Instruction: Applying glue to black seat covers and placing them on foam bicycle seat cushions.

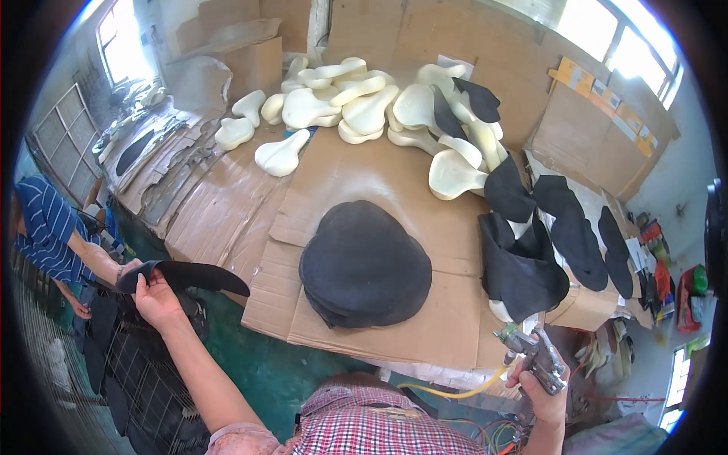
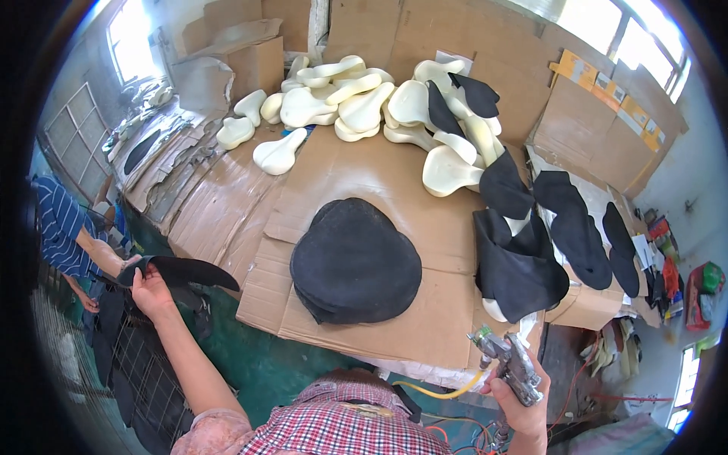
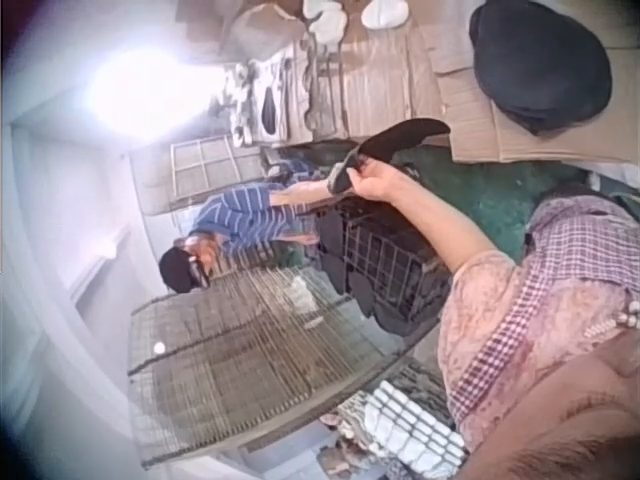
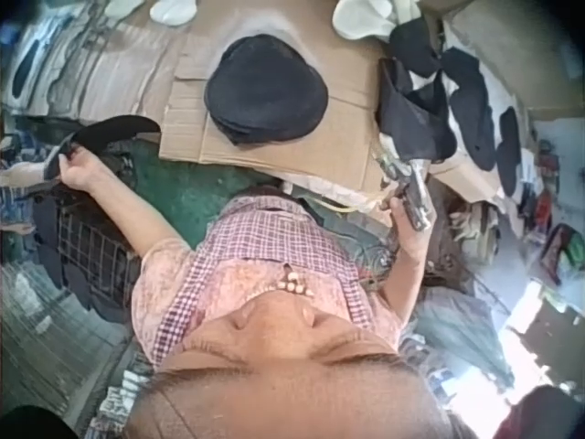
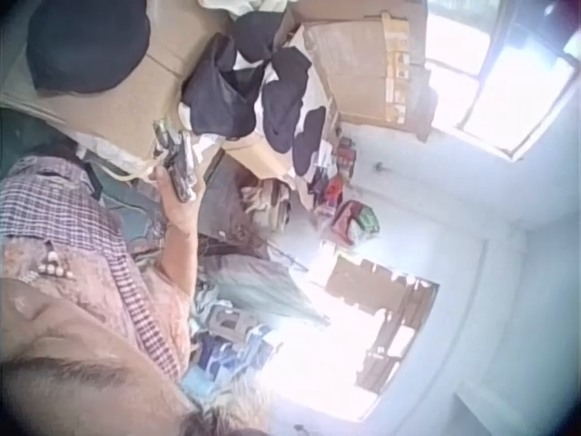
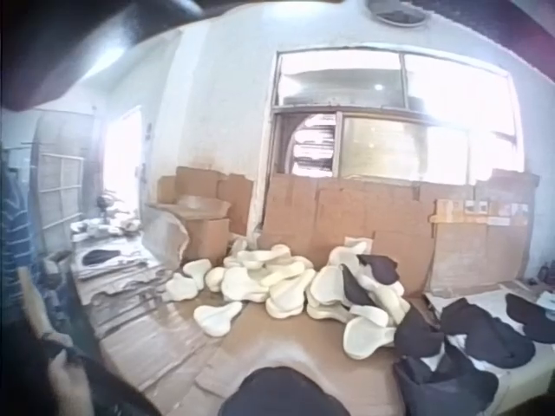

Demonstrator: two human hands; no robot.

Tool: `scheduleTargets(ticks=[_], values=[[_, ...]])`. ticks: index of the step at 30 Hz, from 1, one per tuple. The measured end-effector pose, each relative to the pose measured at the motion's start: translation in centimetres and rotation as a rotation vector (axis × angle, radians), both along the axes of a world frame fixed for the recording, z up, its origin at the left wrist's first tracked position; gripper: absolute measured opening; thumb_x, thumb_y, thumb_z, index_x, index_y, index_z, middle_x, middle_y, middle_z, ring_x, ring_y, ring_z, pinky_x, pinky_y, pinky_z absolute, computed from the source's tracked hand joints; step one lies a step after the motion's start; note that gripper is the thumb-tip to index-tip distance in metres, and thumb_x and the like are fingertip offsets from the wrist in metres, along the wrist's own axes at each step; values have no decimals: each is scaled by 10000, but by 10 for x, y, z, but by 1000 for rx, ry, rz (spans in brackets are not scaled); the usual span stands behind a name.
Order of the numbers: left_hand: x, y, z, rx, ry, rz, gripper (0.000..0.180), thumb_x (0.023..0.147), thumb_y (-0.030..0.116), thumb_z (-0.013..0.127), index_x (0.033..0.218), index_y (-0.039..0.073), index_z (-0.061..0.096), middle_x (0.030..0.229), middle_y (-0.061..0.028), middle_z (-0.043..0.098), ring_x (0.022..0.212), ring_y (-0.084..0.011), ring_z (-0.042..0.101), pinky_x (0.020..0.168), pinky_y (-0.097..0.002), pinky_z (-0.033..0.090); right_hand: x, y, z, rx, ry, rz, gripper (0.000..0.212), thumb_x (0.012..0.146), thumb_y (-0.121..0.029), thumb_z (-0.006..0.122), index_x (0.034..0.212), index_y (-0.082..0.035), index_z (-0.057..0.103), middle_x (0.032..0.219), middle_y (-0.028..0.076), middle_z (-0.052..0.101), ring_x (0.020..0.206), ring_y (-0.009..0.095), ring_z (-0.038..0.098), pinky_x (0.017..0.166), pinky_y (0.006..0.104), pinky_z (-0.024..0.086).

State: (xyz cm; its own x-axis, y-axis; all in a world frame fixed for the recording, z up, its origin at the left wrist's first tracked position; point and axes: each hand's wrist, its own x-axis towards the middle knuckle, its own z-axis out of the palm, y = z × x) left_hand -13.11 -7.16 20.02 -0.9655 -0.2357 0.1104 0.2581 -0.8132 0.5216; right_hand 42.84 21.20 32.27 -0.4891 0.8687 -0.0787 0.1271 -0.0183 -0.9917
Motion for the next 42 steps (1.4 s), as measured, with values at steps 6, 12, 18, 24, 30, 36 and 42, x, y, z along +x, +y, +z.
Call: scheduleTargets(ticks=[6,12,18,24,30,36,42], values=[[-17,-8,-21,-10,-139,83,219,907,11,477,1124,6,507,977,-132,590,878,-252,609,757,-345,534,19,-12,9,-76,-98,-12,549,749,-33,685,1245,80,476,824,91,622,717,158,628,688,277,518],[36,88,-59,-345,-268,-186,289,855,16,572,1138,44,519,874,-77,591,698,-173,595,635,-259,512,12,-10,4,33,37,45,659,720,-206,752,1249,63,467,757,127,625,635,181,617,594,302,505],[57,151,-201,-1371,-205,-476,251,795,90,618,1037,39,659,767,-25,609,657,-136,589,614,-291,486,24,-6,7,-138,85,160,608,713,3,695,1279,46,477,862,120,634,736,163,608,709,312,507],[127,214,-175,-2130,25,-333,291,774,236,674,1049,140,681,987,-90,641,909,-268,613,794,-416,486,19,-3,16,-161,14,83,586,705,22,690,1262,29,509,865,115,641,743,155,614,728,291,499],[129,219,-180,-2205,42,-181,249,762,213,687,998,132,683,1023,-108,586,997,-303,555,856,-425,456,42,-1,7,-70,-53,319,611,669,36,703,1252,23,521,821,117,639,741,148,613,656,264,481],[117,223,-193,-1899,63,-228,92,749,59,646,840,76,649,930,-107,583,801,-270,600,728,-383,498,68,1,-2,-107,-25,132,632,691,-63,737,1245,78,467,831,150,632,702,187,626,643,315,538],[122,225,-192,-1193,-431,-529,341,765,45,660,1084,48,539,865,-63,566,633,-153,561,493,-321,490,43,3,-1,-127,90,64,594,697,-19,694,1251,62,492,818,118,629,711,180,619,661,297,514]])
